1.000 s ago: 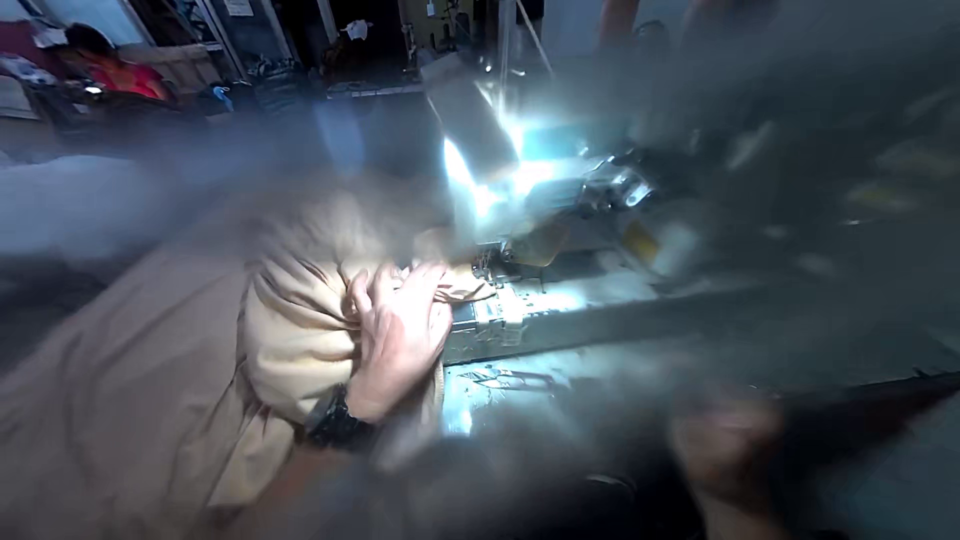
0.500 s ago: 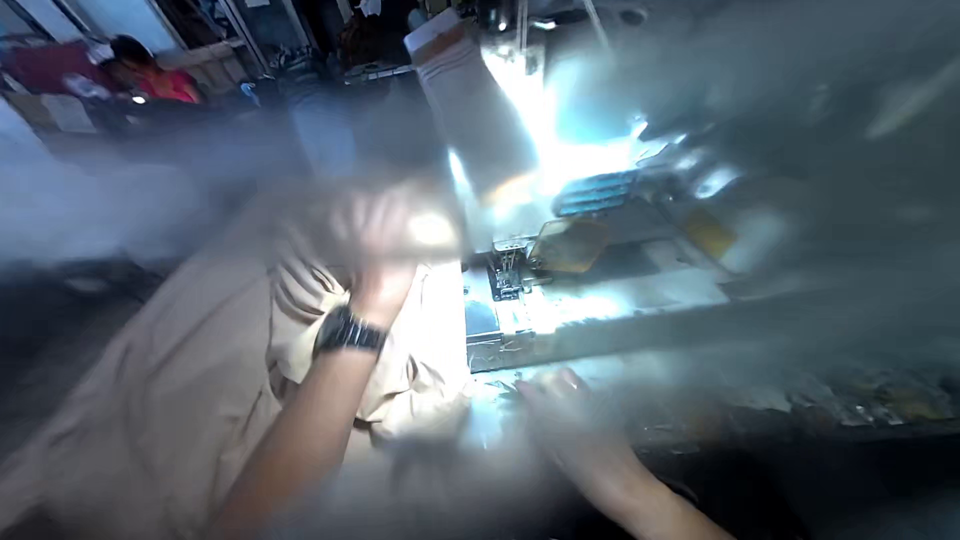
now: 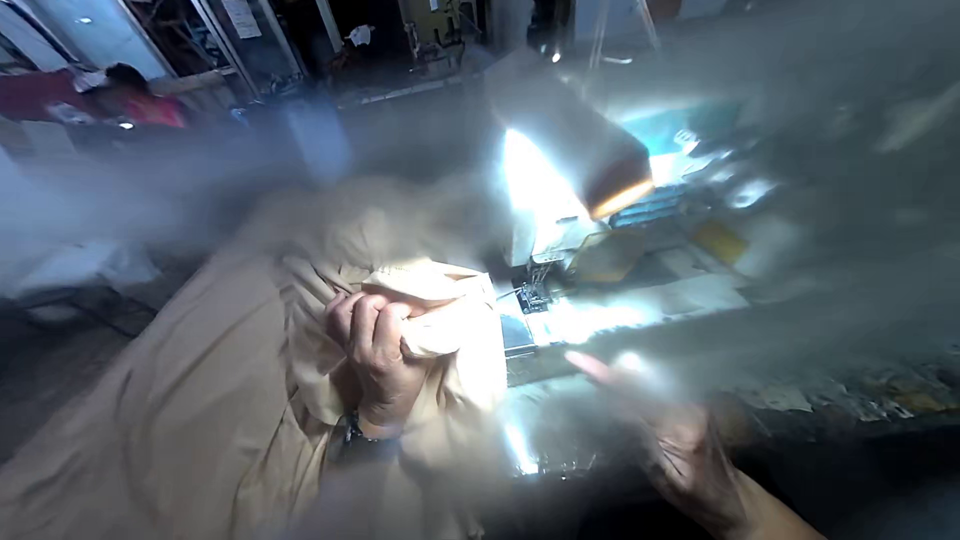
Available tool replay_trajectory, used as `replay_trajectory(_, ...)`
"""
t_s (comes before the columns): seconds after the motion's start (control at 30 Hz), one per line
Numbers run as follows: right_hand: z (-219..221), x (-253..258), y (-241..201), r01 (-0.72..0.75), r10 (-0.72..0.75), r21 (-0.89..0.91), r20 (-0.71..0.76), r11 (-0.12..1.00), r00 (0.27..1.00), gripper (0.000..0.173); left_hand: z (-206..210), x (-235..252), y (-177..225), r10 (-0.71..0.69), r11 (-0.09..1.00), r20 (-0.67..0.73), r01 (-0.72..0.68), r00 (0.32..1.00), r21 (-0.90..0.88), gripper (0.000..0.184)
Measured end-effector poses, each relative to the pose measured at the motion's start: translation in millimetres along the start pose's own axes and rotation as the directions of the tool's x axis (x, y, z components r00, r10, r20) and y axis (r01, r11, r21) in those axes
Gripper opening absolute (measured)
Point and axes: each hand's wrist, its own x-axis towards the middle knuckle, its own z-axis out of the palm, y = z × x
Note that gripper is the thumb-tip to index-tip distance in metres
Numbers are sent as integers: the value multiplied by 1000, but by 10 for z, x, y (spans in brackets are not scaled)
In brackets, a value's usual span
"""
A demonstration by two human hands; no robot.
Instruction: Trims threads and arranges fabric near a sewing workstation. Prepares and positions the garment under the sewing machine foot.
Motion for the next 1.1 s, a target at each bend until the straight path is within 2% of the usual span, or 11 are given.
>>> replay_trajectory(0.17,302,636,-153,33,-4,-421,70,906,998,33,-46,4,21,-2,999,-27,1,1000,-43,17)
replay_trajectory(0.27,495,763,-63,29,5,-399,85,916,996,25,-280,118,92,36,961,-40,-46,999,-272,16)
replay_trajectory(0.37,154,539,-67,-51,65,-223,53,973,996,30,-844,442,310,121,747,210,50,970,-663,16)
replay_trajectory(0.43,-119,232,-57,-214,223,-108,80,971,971,37,-974,652,565,470,588,475,138,744,-797,22)
replay_trajectory(0.5,-314,-14,38,-346,350,-53,107,937,931,45,-696,674,783,663,610,546,53,512,-791,20)
replay_trajectory(0.57,-457,-239,89,-362,362,-13,58,932,930,37,-498,559,905,554,684,534,16,639,-729,21)
replay_trajectory(0.67,-595,-524,5,-342,346,76,-50,937,937,28,-706,538,1052,202,662,426,198,882,-723,21)
replay_trajectory(0.73,-594,-685,-15,-304,315,114,-97,946,944,21,-914,264,1191,-17,653,346,273,938,-707,13)
replay_trajectory(0.83,-440,-738,77,-164,174,107,-85,981,981,20,-903,-503,1528,-111,714,390,346,914,-608,22)
replay_trajectory(0.97,-101,-615,45,-91,124,218,-143,972,982,20,-332,-1080,1669,-95,936,501,248,860,-248,38)
replay_trajectory(1.1,-115,-530,-57,-88,91,204,-5,975,996,21,-496,-860,1450,-225,847,612,462,758,-262,28)
